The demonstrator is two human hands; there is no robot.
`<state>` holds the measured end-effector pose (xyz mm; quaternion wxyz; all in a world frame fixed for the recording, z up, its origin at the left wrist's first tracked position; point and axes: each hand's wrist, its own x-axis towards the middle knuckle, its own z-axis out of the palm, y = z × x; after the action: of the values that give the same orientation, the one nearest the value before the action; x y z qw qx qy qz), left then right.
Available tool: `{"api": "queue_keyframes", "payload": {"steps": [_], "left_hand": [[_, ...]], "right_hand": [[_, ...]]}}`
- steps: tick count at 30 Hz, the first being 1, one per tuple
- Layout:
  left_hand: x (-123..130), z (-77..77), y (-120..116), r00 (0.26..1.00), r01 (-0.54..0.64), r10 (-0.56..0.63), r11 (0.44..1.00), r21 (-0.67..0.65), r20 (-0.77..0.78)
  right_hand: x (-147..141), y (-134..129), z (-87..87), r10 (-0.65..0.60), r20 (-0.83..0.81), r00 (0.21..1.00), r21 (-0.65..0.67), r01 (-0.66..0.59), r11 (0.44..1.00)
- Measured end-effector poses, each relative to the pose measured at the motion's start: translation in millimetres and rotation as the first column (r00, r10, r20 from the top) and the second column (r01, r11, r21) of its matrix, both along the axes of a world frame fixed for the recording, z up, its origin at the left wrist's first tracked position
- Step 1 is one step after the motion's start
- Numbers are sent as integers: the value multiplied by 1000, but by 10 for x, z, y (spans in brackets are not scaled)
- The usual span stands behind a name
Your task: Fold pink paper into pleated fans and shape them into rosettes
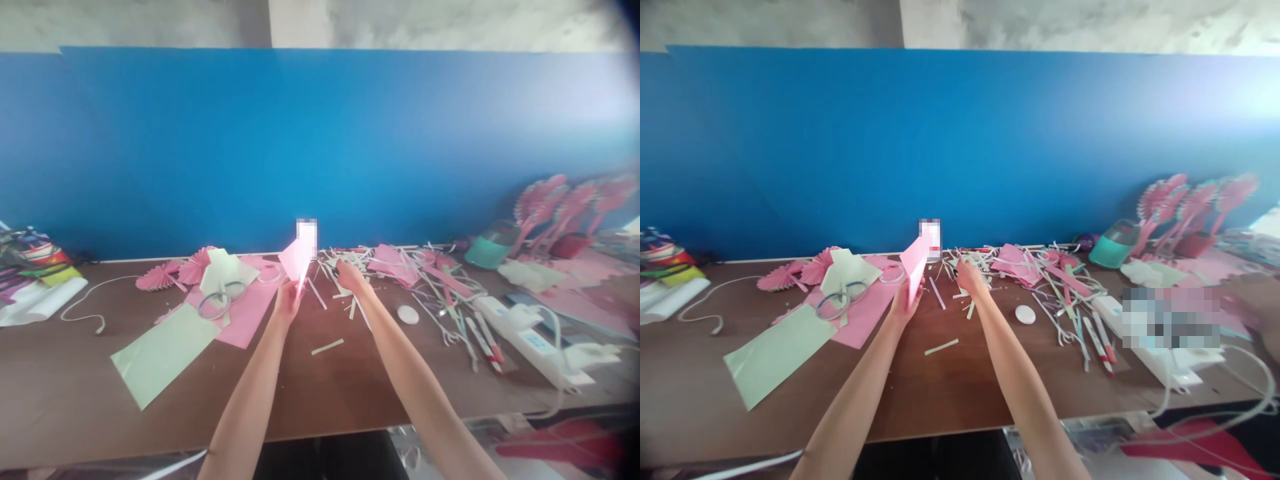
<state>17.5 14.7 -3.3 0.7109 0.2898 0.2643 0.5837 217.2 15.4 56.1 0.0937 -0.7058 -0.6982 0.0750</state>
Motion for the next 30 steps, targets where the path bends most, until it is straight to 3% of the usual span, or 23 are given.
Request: {"api": "queue_keyframes", "payload": {"steps": [5,9,12,14,17,19,22,26,30], "left_hand": [[11,22,-17,995,39,-39,999,-4,96],[26,14,-18,988,48,-48,999,1,146],[20,1,-22,989,-10,13,1000,-23,151],[5,-21,-6,986,13,-8,999,-31,167],[-26,-83,69,957,141,-146,989,36,252],[-48,-131,129,946,167,-178,984,66,272],[-77,-181,172,940,198,-223,973,119,259],[-70,-165,136,924,346,-357,933,101,138],[-14,-66,64,937,319,-322,947,45,138]], "right_hand": [[43,0,195,97,-43,994,132,-91,987],[60,-57,343,96,-102,990,207,-73,976],[53,-165,474,164,-44,985,306,-143,941],[31,-246,561,188,20,982,361,-182,914],[-20,-335,651,171,114,979,329,-199,923],[-47,-360,674,160,120,980,258,-187,948],[-60,-361,675,175,49,983,171,-181,969],[-50,-330,661,245,-116,963,165,-224,960],[-71,-287,633,249,-352,902,191,-192,963]]}}
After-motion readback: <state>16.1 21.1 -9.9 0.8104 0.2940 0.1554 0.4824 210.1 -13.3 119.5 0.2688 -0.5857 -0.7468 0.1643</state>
